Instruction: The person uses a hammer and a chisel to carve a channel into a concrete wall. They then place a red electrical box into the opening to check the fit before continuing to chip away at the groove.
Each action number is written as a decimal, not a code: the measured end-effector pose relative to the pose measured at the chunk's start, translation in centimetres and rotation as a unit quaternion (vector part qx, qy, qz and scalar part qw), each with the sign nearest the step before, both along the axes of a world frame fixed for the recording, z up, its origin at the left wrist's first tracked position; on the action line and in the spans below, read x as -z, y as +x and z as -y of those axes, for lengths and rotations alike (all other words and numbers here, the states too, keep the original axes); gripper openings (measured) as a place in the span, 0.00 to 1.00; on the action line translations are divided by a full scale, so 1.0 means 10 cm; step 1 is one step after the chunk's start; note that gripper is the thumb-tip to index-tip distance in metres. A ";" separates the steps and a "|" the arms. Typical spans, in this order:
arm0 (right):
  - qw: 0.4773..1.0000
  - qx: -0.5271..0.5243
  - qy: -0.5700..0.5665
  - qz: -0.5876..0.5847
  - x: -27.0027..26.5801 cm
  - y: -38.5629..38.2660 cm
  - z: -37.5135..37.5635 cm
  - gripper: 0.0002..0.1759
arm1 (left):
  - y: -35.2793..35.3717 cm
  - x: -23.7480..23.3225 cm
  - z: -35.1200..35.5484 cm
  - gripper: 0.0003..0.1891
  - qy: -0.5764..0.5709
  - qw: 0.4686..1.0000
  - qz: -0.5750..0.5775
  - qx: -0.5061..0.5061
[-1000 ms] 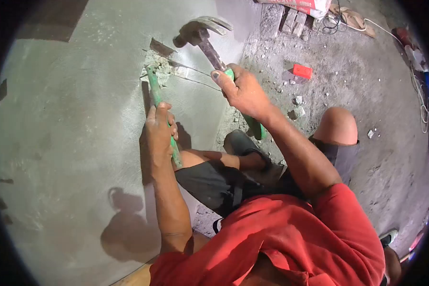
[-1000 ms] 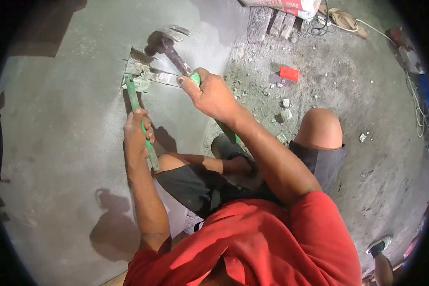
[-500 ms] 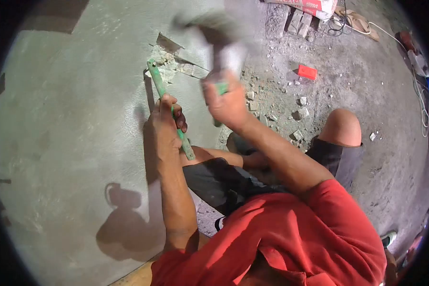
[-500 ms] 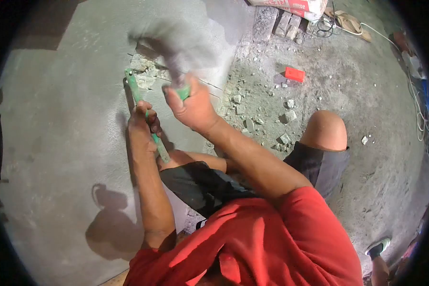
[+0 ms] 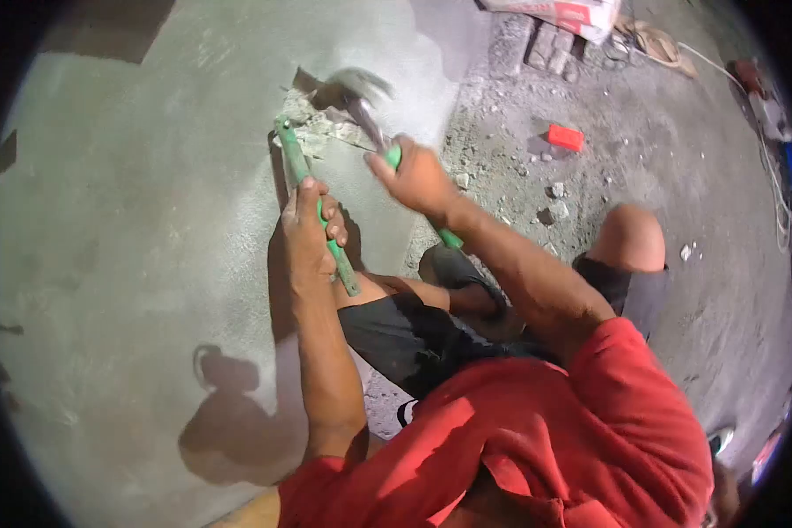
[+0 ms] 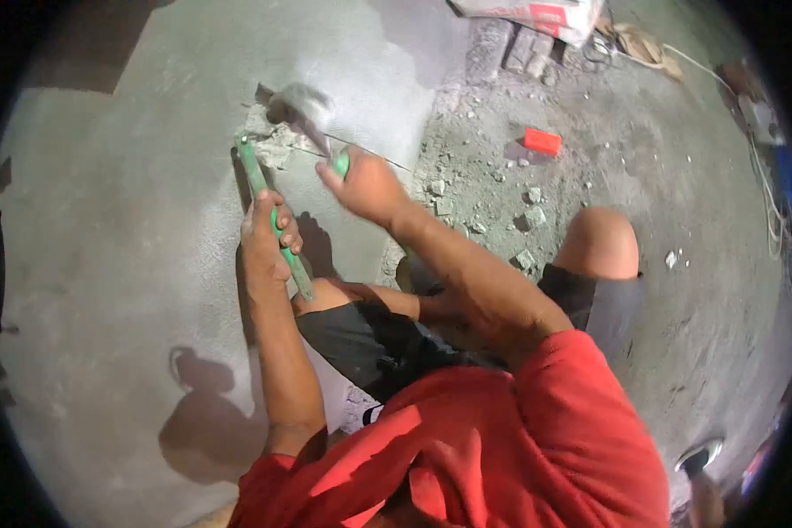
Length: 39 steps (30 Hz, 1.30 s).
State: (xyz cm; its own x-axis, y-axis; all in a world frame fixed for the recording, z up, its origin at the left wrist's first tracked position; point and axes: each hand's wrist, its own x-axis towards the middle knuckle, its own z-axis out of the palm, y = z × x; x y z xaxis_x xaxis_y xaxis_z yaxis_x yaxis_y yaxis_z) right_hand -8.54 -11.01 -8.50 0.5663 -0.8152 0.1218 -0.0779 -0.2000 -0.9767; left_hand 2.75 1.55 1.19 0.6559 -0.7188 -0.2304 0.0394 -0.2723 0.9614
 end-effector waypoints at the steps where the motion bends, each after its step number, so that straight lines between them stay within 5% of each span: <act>1: 0.999 0.040 -0.008 -0.022 0.00 -0.06 0.19 0.28 | 0.05 0.05 0.06 0.17 -0.002 1.000 -0.001 0.006; 2: 0.997 0.068 -0.010 -0.046 0.01 -0.12 0.23 0.26 | 0.22 0.35 0.02 0.17 -0.002 1.000 -0.004 0.005; 3: 0.997 0.062 -0.008 -0.051 0.01 -0.21 0.17 0.26 | 0.44 0.81 -0.08 0.15 0.207 0.917 0.324 0.107; 4: 0.996 0.083 0.018 0.006 -0.07 -0.29 0.19 0.30 | 0.58 1.05 -0.06 0.15 0.372 0.681 0.602 0.188; 5: 0.992 0.096 0.054 0.062 -0.15 -0.39 0.12 0.34 | 0.32 1.12 -0.24 0.15 0.284 0.457 0.769 0.345; 6: 0.991 0.097 0.069 0.057 -0.30 -0.53 0.08 0.35 | 0.41 1.51 -0.43 0.16 0.338 0.495 0.689 0.407; 7: 0.990 0.109 0.062 0.067 -0.31 -0.57 0.17 0.35 | 0.28 1.46 -0.23 0.18 0.439 0.585 0.589 0.345; 10: 0.996 0.079 0.035 0.022 -0.37 -0.83 0.23 0.32 | 0.87 1.49 -0.04 0.17 0.227 0.715 0.608 0.259; 11: 0.996 0.083 0.028 0.022 -0.46 -0.87 0.26 0.32 | 0.32 0.73 0.18 0.15 0.294 0.869 0.380 0.119; 13: 0.998 0.058 0.018 0.009 -0.61 -0.93 0.20 0.27 | -0.13 0.04 0.30 0.15 0.180 0.968 0.169 0.049; 17: 0.990 0.024 0.012 0.136 -0.57 -0.96 0.13 0.23 | -0.09 0.00 0.22 0.17 0.098 0.981 0.165 0.024; 19: 0.975 -0.002 0.111 0.193 -0.34 -0.93 0.06 0.19 | 0.03 0.01 0.23 0.19 0.096 0.988 0.119 -0.008; 23: 0.972 0.051 0.181 0.144 -0.11 -0.88 -0.07 0.23 | 0.02 -0.02 0.21 0.18 0.095 0.984 0.150 0.004; 28: 0.932 0.055 0.142 0.329 -0.56 -0.83 -0.02 0.23 | -0.04 -0.11 0.19 0.19 0.041 0.994 0.098 -0.004; 31: 0.938 0.076 0.113 0.318 -0.36 -0.42 -0.20 0.23 | 0.00 -0.09 0.22 0.18 0.071 0.992 0.100 -0.019; 33: 0.985 0.064 0.010 0.159 0.05 0.00 -0.24 0.23 | 0.06 -0.02 0.20 0.19 0.056 0.992 0.111 0.002; 34: 0.995 0.000 0.079 0.061 -0.05 -0.02 -0.13 0.23 | 0.06 0.00 0.22 0.18 0.057 0.993 0.104 -0.005; 39: 0.970 0.028 0.129 0.202 -0.33 -0.38 0.11 0.23 | -0.04 -0.05 0.24 0.17 0.069 0.993 0.094 -0.024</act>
State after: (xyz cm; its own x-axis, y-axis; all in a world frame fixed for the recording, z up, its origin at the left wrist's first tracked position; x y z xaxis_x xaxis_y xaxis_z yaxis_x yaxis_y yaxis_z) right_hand -12.36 -12.06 -5.18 0.4685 -0.8764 0.1119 0.3175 0.0489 -0.9470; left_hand 2.37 -0.86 1.71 0.7288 -0.6567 -0.1939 -0.1221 -0.4033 0.9069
